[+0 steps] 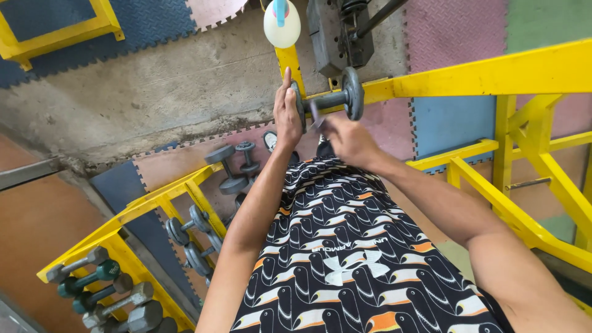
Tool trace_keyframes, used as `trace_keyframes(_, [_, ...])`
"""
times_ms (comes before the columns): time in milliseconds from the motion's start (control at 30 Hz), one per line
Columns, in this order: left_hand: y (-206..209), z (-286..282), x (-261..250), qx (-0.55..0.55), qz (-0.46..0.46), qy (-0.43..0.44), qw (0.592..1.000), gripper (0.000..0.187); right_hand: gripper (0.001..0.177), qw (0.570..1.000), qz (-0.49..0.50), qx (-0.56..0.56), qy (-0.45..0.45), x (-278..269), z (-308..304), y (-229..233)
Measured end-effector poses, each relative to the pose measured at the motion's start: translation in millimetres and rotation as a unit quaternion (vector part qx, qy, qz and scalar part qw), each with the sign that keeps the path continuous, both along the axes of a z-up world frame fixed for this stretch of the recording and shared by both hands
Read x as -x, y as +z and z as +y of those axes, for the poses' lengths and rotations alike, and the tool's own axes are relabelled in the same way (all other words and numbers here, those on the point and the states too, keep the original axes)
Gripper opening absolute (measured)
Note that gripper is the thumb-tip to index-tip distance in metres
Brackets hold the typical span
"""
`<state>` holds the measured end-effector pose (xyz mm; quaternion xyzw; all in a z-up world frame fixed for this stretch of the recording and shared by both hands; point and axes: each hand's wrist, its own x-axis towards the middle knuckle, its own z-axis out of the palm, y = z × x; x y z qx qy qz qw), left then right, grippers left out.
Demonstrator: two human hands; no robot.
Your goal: Cleaning and organizing dumbbells and machine handles in a weight training area.
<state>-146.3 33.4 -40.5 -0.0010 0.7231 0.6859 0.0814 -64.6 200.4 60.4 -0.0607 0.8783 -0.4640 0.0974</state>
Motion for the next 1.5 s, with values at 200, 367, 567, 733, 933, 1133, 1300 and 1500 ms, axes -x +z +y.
trace_keyframes(200, [-1, 1, -1, -0.020, 0.009, 0.005, 1.000, 0.053, 0.022, 0.965, 0.162, -0.170, -0.114, 59, 42, 57])
trace_keyframes(367, [45, 2, -10, 0.084, 0.056, 0.044, 0.994, 0.045, 0.028, 0.966, 0.085, -0.233, -0.069, 80, 55, 3])
trace_keyframes(567, [56, 25, -78, 0.096, 0.107, 0.076, 0.987, 0.019, 0.032, 0.976, 0.036, -0.195, -0.088, 84, 55, -25])
trace_keyframes(733, [-43, 59, -79, -0.127, -0.324, -0.022, 0.937, 0.026, 0.030, 0.979, 0.045, -0.181, -0.087, 84, 56, -27])
trace_keyframes(933, [-53, 81, -36, -0.424, -0.340, 0.148, 0.826, 0.050, 0.033, 0.979, 0.072, -0.161, -0.099, 77, 57, -34])
trace_keyframes(1133, [-48, 87, -18, -0.528, -0.300, 0.147, 0.781, 0.044, 0.034, 0.974, 0.152, -0.108, -0.131, 63, 56, -44])
trace_keyframes(1300, [-80, 90, -16, -0.552, -0.253, 0.140, 0.782, 0.042, 0.029, 0.976, 0.133, -0.023, -0.169, 48, 65, -56])
trace_keyframes(1500, [-113, 58, -8, -0.278, -0.153, -0.011, 0.948, 0.031, 0.032, 0.965, -0.031, 0.130, -0.226, 14, 100, -54])
